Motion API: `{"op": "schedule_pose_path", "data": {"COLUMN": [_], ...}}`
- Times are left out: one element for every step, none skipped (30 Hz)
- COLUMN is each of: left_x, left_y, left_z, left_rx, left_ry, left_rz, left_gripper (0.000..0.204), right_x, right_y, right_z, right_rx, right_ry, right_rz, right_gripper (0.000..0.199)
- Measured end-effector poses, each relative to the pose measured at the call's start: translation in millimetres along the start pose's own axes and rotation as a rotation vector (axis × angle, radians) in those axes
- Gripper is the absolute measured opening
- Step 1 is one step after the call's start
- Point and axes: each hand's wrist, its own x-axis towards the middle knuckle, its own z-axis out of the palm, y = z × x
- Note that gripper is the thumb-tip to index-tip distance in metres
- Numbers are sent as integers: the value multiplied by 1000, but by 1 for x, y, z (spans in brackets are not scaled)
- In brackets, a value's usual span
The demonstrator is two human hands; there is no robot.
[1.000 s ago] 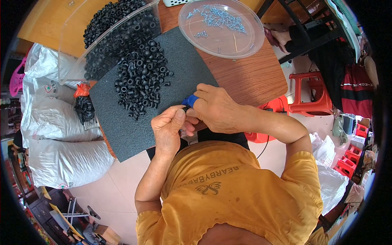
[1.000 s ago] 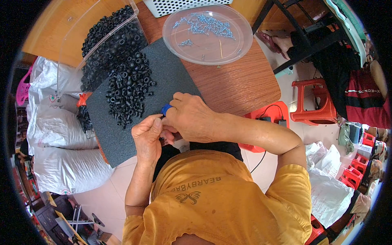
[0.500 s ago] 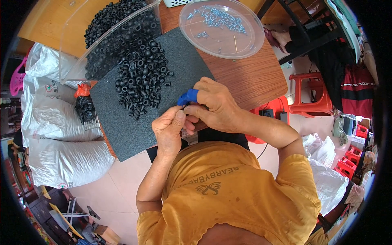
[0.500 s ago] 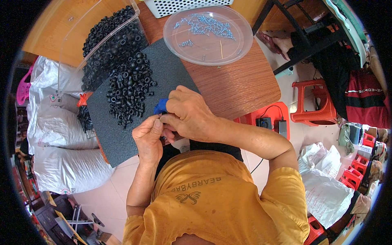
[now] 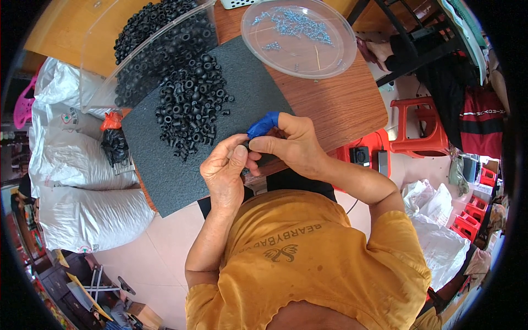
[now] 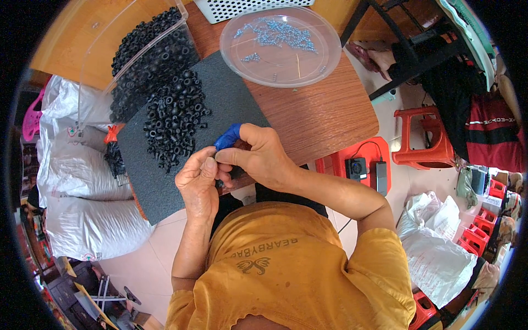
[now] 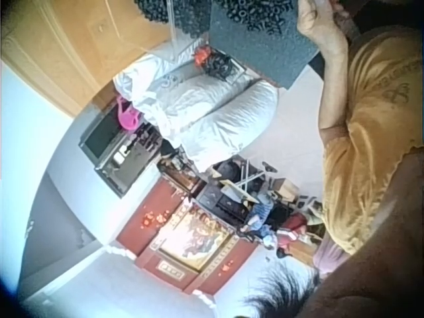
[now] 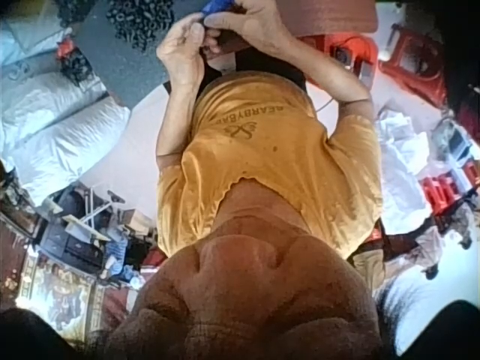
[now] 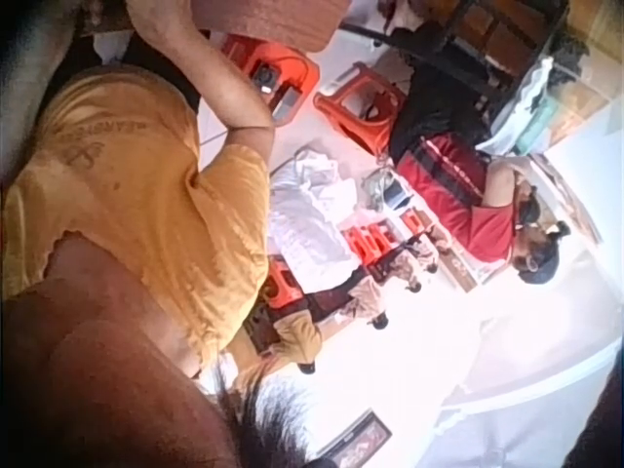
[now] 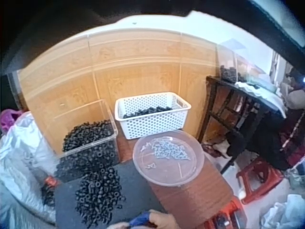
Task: The person assembles small components by picking metal pins from a plastic lid and inserting them into black rubber pieces by hand.
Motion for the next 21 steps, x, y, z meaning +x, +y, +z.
{"op": "schedule_pose_path", "data": {"left_x": [0,0,0,0,-1,-1,-1,-1,-1,-1,-1,-2,-2,-3,-3,-3,-3,-2,-2,-1,-1], "left_y": [0,0,-1,-2,-3,-4,-4,-4,-5,-5,-4,-4,-4,-4,-4,-4,-3,-3,-2,-2,-3], "left_z": [1,1,0,0,0,0,0,-1,-1,-2,-2,-2,-2,-2,-2,-3,-3,-3,-3,-4,-5], "left_rx": [-11,-11,7,25,24,32,40,39,47,55,54,63,71,71,56,41,41,32,23,23,-10], "left_ry": [5,5,14,26,26,29,33,33,33,32,33,27,20,20,15,10,10,10,10,10,-5], "left_rz": [-2,-2,17,37,37,61,84,84,85,86,87,85,83,84,79,74,75,57,39,40,39], "left_gripper": [23,23,23,23,23,23,22,22,22,22,22,21,21,21,20,20,20,20,20,20,21], "right_x": [0,0,-1,-1,0,1,1,1,-1,-1,-1,-1,-1,-2,-4,-4,-3,-1,0,1,1], "right_y": [0,1,4,6,5,4,3,3,2,2,2,3,3,2,1,1,1,2,3,3,3], "right_z": [0,1,2,3,2,0,-2,-1,1,2,1,0,-1,0,2,3,4,3,3,2,2], "right_rx": [28,28,-36,-99,-99,-319,-539,-539,-567,-595,-596,-605,-615,-616,-316,-17,-17,23,64,64,85], "right_ry": [-13,-12,-6,-2,-2,-11,-21,-22,1,24,23,5,-12,-12,-31,-48,-49,-19,11,11,11], "right_rz": [9,9,-58,-125,-125,-285,-445,-445,-455,-464,-465,-454,-442,-443,-234,-26,-26,-27,-28,-28,-6], "right_gripper": [7,7,7,7,7,7,7,7,8,8,8,7,6,6,6,5,5,4,4,4,5]}}
